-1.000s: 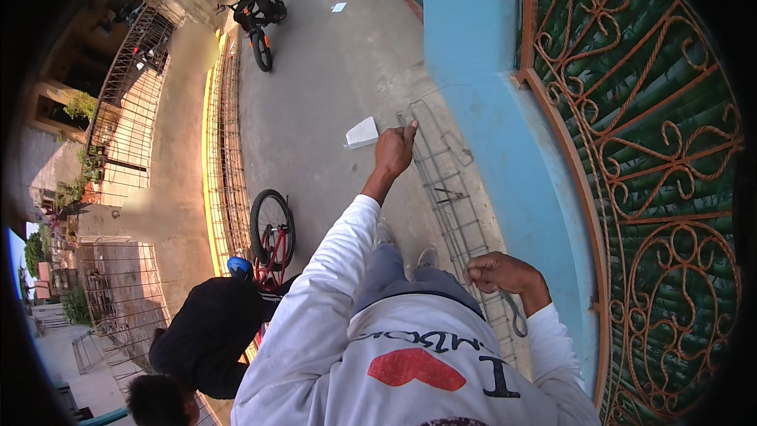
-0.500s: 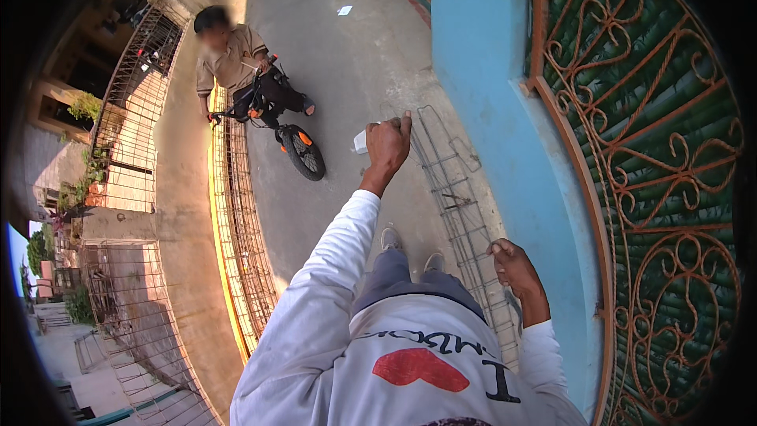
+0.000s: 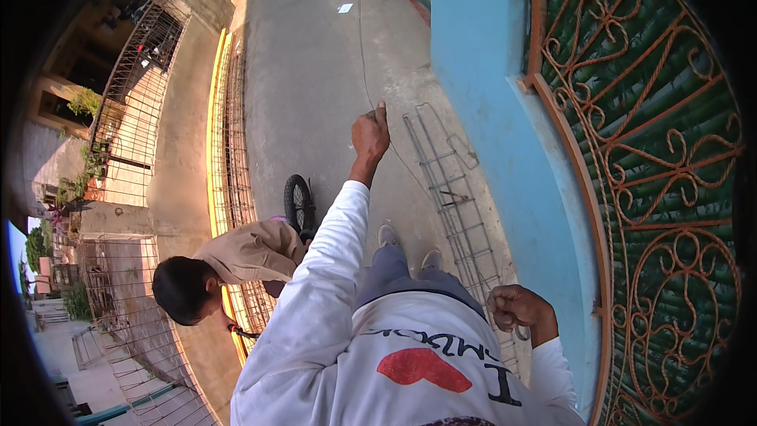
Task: The person sits on a rooftop and uses pliers to twist wire ties around the intersections of a rebar mesh. They then stand, gather several rebar frames, walk along the rooftop, and place them on the ground before returning to the mesh to continue tying.
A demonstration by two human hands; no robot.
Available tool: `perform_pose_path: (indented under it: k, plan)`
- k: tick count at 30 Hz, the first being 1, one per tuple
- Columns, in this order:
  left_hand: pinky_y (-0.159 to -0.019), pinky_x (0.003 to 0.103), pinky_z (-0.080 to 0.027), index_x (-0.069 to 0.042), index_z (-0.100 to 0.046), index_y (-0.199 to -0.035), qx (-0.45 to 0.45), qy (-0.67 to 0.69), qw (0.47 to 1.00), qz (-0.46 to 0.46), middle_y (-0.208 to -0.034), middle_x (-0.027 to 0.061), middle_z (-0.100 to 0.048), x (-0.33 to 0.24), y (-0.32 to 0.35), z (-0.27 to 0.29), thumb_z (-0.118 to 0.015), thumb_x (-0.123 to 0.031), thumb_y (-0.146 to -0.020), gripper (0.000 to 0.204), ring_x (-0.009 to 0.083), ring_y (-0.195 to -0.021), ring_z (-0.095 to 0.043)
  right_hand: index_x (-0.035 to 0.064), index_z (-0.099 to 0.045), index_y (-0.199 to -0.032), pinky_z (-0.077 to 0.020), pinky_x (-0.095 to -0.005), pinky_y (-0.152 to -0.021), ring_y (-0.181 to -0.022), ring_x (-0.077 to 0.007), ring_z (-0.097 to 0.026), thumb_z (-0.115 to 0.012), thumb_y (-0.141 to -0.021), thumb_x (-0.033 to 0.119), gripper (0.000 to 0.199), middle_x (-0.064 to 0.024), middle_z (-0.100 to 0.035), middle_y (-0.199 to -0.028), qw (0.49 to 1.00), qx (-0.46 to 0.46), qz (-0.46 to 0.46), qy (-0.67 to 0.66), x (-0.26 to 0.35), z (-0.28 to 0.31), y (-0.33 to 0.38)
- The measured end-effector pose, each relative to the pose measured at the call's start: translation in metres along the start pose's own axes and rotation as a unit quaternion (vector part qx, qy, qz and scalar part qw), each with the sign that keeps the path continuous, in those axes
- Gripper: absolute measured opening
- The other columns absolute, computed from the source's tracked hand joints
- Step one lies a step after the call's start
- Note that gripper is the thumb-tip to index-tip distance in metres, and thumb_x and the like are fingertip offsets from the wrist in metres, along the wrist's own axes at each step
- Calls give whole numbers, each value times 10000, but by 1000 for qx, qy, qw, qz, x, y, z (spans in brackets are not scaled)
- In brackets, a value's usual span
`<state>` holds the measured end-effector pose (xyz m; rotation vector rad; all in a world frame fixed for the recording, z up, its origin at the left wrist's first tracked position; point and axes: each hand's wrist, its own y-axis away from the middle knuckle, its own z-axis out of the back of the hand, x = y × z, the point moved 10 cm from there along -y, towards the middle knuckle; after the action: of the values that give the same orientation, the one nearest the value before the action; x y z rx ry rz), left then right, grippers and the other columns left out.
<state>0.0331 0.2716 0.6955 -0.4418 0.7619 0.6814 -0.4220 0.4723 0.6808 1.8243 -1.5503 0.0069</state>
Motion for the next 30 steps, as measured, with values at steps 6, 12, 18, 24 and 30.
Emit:
perform_pose_path:
  k: [6,12,18,24,30]
  plan:
    - [-701,534,-492,19,-714,-752,-19,-82,996,-2,-753,283,-658,-12,17,9,-490,-444,-1023,581,482,-721,-643,-18,-649,-989,-505,-375,-803,-858,-228,-670,-578,-991,230,258,-120,-712,-862,783,-284,-59,550,49,58,6]
    - [-729,520,-501,-1,-739,-773,-53,-112,992,7,-771,267,-679,-23,26,12,-450,-429,-1035,579,464,-724,-657,-2,-663,-1077,-507,-375,-820,-902,-256,-687,-608,-957,234,271,-138,-713,-892,848,-189,-69,490,54,24,-14]
    - [-743,528,-506,-10,-749,-817,-31,-117,991,54,-830,262,-692,-18,28,1,-412,-480,-1034,618,464,-800,-667,19,-593,-1229,-512,-360,-798,-861,-220,-683,-596,-998,271,342,-130,-701,-946,826,-233,95,505,72,5,-58]
    - [-738,538,-507,20,-740,-812,-37,-118,991,44,-844,283,-689,-31,40,-14,-429,-473,-1032,623,470,-802,-670,24,-617,-1205,-519,-394,-709,-752,-226,-663,-545,-1031,266,307,-111,-665,-846,909,-340,188,150,105,18,-112]
    - [-745,532,-506,6,-748,-785,-32,-120,990,62,-794,277,-696,-30,46,-26,-430,-427,-1042,595,470,-777,-677,42,-658,-1125,-517,-508,-692,-765,-392,-693,-522,-1021,246,267,-231,-689,-812,659,-464,302,509,170,-11,-99]
